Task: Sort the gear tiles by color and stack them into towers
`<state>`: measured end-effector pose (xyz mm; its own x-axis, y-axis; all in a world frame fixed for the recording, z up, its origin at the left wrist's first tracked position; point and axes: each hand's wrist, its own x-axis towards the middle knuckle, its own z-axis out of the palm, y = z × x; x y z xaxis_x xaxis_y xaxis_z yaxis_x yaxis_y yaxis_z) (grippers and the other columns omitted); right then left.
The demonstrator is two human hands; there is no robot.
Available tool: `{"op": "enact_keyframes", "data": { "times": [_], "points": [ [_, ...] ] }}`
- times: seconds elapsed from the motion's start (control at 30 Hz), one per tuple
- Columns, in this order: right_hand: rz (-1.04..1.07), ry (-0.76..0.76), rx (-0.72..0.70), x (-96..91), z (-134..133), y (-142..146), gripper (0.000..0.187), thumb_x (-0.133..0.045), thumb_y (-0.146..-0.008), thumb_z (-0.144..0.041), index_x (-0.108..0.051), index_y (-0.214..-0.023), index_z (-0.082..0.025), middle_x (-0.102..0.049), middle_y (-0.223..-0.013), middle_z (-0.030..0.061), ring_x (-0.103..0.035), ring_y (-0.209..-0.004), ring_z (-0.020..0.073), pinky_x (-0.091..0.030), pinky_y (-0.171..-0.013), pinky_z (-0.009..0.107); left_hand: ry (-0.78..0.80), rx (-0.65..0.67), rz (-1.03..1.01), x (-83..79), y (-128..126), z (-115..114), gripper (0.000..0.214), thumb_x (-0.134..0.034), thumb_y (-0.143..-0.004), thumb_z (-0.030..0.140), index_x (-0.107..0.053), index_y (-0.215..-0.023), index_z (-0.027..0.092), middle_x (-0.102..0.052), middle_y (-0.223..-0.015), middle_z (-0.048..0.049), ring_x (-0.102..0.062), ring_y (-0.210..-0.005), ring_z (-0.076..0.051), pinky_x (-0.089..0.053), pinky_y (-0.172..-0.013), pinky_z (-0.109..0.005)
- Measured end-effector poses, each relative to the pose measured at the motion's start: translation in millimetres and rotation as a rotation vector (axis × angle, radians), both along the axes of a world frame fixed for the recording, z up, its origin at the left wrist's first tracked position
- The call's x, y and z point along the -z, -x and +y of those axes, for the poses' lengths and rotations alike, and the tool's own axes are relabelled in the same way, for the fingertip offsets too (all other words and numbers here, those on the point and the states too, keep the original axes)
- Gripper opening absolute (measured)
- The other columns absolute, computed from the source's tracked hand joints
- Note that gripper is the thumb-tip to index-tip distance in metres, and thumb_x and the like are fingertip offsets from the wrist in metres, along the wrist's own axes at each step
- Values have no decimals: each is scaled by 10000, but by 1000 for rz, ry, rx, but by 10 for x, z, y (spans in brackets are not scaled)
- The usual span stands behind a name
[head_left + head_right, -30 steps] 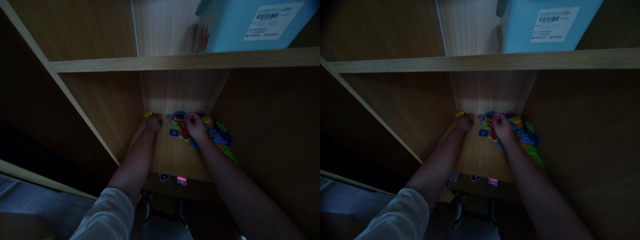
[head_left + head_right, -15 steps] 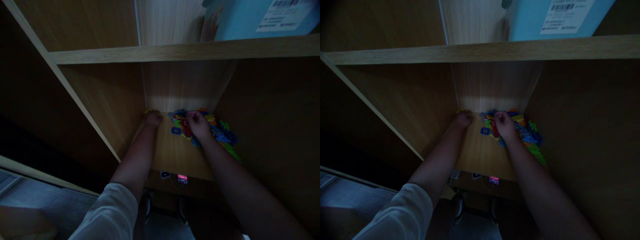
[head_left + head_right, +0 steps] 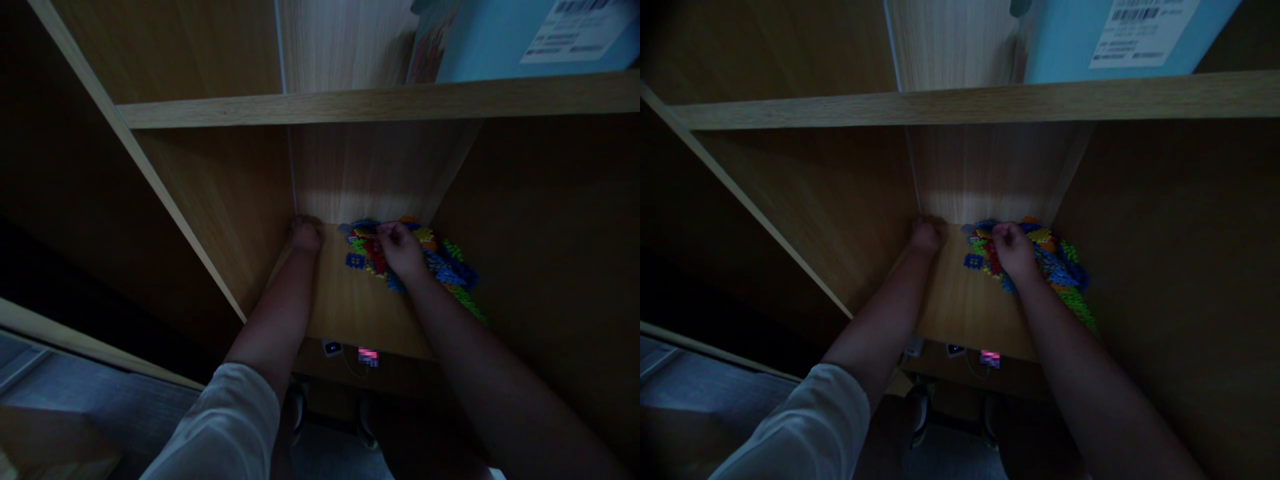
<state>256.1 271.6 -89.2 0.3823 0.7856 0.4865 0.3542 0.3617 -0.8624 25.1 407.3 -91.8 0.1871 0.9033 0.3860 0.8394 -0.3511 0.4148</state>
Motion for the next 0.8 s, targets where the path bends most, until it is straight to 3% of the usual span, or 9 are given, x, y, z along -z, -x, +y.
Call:
{"op": "enact_keyframes", "data": {
  "times": [0.13, 0.47, 0.67, 0.73, 0.8],
  "points": [
    [-65, -8, 20, 25, 13, -28, 348, -667, -924, -609, -665, -1000, -269, -734, -906, 25, -699, -699, 224, -604, -708, 406, 31, -114, -26, 47, -28, 11, 339, -596, -992, 235, -630, -1300, 98, -556, -1472, -295, -441, -1399, -447, -415, -1103, -578],
    [-234, -30, 106, -12, -10, -18, 367, -586, -971, -579, -693, -1009, -230, -753, -957, 62, -691, -890, 237, -566, -865, 385, 95, -145, 59, -13, -60, -25, 432, -568, -975, 284, -631, -1371, 120, -585, -1496, -255, -479, -1430, -422, -429, -1145, -554],
    [-272, -38, 139, -96, -54, 0, 347, -560, -980, -540, -679, -1017, -215, -762, -969, 73, -696, -883, 228, -548, -848, 369, -5, -174, 77, -131, -40, -220, 580, -507, -1019, 332, -491, -1534, 67, -469, -1605, -266, -432, -1453, -409, -430, -1145, -535],
    [-323, -74, 166, -189, -137, 44, 310, -565, -986, -503, -681, -1007, -216, -755, -936, 63, -690, -848, 218, -541, -811, 353, -112, -119, 54, -214, -58, -305, 535, -498, -1032, 295, -514, -1517, 69, -475, -1598, -255, -451, -1433, -387, -433, -1136, -504],
    [-386, -118, 202, -344, -317, 141, 273, -583, -990, -472, -685, -999, -219, -722, -847, 36, -660, -764, 197, -524, -738, 326, -178, 29, 10, -324, -103, -429, 398, -544, -1019, 244, -640, -1376, 96, -597, -1459, -233, -527, -1347, -357, -445, -1114, -475]
  ]
}}
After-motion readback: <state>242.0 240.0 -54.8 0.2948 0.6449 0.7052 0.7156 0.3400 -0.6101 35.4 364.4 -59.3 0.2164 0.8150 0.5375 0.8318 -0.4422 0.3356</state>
